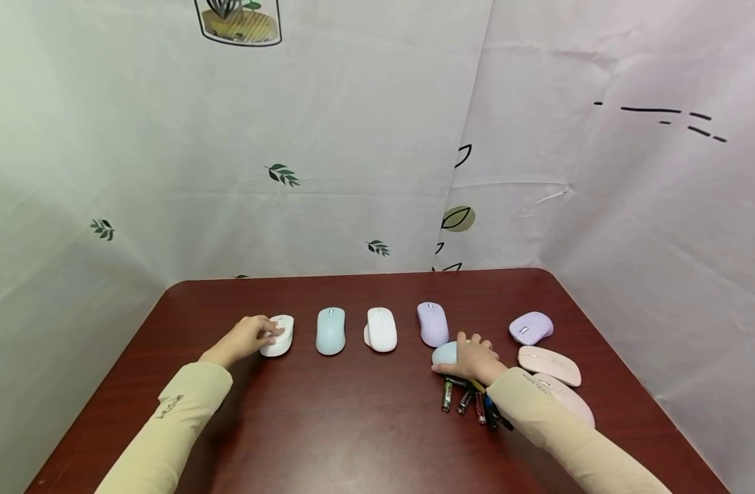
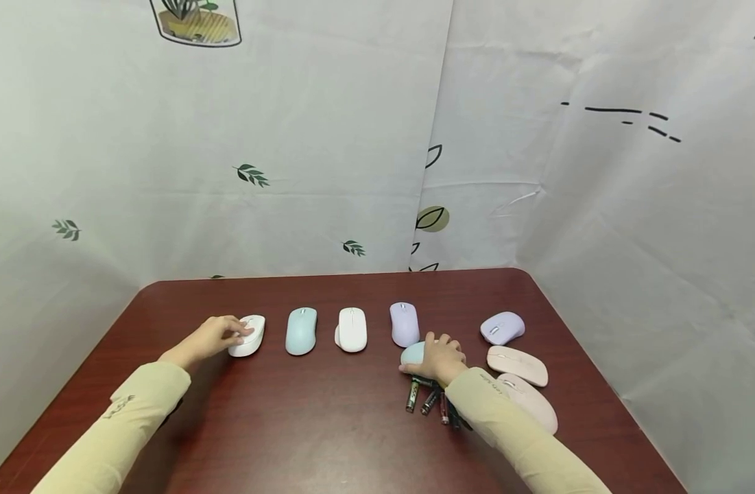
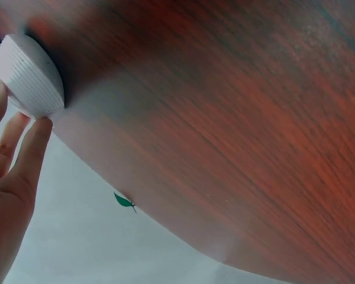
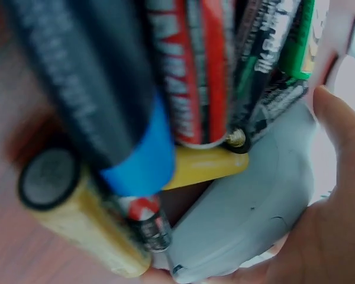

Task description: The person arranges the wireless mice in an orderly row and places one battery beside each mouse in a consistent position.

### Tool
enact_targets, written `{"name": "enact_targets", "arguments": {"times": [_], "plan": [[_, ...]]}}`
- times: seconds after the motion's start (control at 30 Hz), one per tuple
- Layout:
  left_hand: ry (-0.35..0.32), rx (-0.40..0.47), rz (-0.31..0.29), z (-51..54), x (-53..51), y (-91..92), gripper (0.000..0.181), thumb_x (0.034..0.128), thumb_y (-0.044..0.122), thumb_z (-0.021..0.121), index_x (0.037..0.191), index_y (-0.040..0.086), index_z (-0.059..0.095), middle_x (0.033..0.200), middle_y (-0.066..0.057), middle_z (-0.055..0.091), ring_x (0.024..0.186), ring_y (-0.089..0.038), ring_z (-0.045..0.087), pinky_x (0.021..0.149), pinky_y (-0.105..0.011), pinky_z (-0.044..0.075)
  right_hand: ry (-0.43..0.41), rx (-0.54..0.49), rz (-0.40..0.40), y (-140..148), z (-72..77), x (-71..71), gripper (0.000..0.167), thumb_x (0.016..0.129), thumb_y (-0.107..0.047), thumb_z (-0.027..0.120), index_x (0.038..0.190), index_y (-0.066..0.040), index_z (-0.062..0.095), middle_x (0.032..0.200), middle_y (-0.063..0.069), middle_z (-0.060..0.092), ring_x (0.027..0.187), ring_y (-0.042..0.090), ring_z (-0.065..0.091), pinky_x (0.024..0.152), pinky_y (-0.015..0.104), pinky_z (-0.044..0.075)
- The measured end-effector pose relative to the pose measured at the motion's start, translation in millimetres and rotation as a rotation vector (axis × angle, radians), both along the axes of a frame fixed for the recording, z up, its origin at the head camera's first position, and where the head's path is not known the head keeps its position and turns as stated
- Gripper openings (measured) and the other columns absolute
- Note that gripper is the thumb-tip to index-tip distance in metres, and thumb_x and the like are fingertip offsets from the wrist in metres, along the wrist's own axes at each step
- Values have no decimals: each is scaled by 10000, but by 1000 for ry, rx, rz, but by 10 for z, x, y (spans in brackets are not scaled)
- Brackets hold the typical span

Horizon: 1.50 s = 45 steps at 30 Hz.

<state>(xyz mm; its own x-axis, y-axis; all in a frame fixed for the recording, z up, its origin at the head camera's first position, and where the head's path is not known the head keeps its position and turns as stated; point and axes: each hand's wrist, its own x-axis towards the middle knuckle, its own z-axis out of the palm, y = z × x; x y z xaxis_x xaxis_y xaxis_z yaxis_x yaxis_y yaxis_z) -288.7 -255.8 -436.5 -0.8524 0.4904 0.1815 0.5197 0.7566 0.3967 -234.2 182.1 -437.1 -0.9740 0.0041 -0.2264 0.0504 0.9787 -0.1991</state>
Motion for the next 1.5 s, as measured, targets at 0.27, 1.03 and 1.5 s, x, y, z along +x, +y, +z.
{"name": "enact_targets", "arguments": {"times": [0.27, 1.03, 1.5], "plan": [[16, 7, -8, -14, 21, -23, 205, 778, -18, 692, 979, -44, 721, 1023, -246, 669, 971, -399, 625, 792, -447, 510, 68, 18, 64, 26, -4, -17, 774, 714, -512, 736, 1120, 91, 470, 975, 290, 499, 830, 424, 505, 728, 510, 452], [-47, 12, -73, 52, -105, -70, 200, 729, -34, 728, 929, -21, 739, 860, -128, 664, 678, -137, 479, 602, -208, 371, 262, -71, 479, -410, 400, -218, 806, 661, -495, 781, 1232, 0, 501, 1161, 223, 528, 908, 357, 513, 680, 446, 482], [-32, 16, -77, 27, -107, -80, 199, 741, -39, 719, 939, -25, 735, 899, -158, 675, 846, -283, 621, 680, -268, 471, 272, 33, 926, -1397, 392, -103, 790, 658, -547, 776, 1256, -121, 485, 1256, 83, 492, 1031, 262, 537, 793, 336, 498]]}}
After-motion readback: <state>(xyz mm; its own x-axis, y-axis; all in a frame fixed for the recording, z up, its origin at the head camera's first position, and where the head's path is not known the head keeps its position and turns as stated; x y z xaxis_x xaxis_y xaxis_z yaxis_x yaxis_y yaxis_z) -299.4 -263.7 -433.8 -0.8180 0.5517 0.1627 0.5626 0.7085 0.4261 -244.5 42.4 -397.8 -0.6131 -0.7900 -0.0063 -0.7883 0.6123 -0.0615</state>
